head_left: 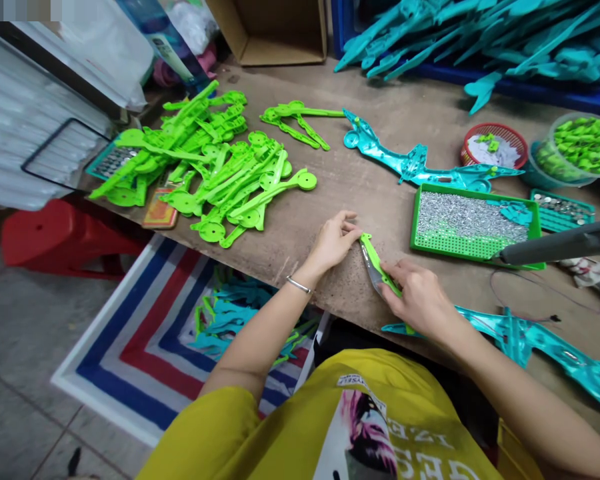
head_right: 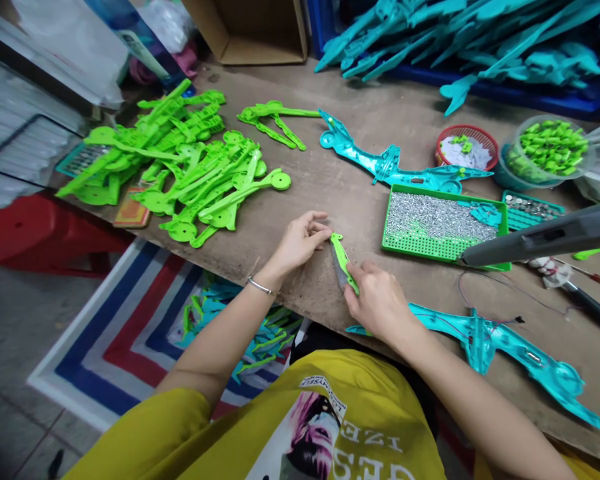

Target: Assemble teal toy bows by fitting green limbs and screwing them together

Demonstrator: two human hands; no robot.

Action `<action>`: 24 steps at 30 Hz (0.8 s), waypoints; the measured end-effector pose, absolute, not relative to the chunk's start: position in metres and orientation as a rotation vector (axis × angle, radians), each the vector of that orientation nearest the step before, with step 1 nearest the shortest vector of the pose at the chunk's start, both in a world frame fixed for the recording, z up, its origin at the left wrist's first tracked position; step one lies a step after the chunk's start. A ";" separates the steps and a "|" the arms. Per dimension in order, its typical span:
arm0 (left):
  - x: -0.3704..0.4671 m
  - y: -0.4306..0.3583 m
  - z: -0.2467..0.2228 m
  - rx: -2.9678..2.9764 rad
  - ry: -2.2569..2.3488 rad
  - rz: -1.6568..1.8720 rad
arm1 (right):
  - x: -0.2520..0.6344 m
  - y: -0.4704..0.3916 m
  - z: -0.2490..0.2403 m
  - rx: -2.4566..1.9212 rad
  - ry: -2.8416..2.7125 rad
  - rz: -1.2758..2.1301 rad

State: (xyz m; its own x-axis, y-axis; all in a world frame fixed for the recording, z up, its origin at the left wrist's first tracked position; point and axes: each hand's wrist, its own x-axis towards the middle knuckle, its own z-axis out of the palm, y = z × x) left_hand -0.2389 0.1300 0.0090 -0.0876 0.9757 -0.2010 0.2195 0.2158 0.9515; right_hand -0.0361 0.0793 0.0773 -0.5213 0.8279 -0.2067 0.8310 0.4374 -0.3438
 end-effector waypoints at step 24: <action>-0.237 0.131 0.009 1.194 1.503 0.996 | -0.055 0.123 0.047 1.825 2.356 -1.544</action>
State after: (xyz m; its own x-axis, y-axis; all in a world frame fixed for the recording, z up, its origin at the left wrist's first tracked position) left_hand -0.2369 0.1307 0.0089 -0.0832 0.9800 -0.1806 0.2159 0.1947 0.9568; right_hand -0.0550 0.1228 0.0467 -0.3927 0.8526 -0.3447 0.6564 -0.0026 -0.7544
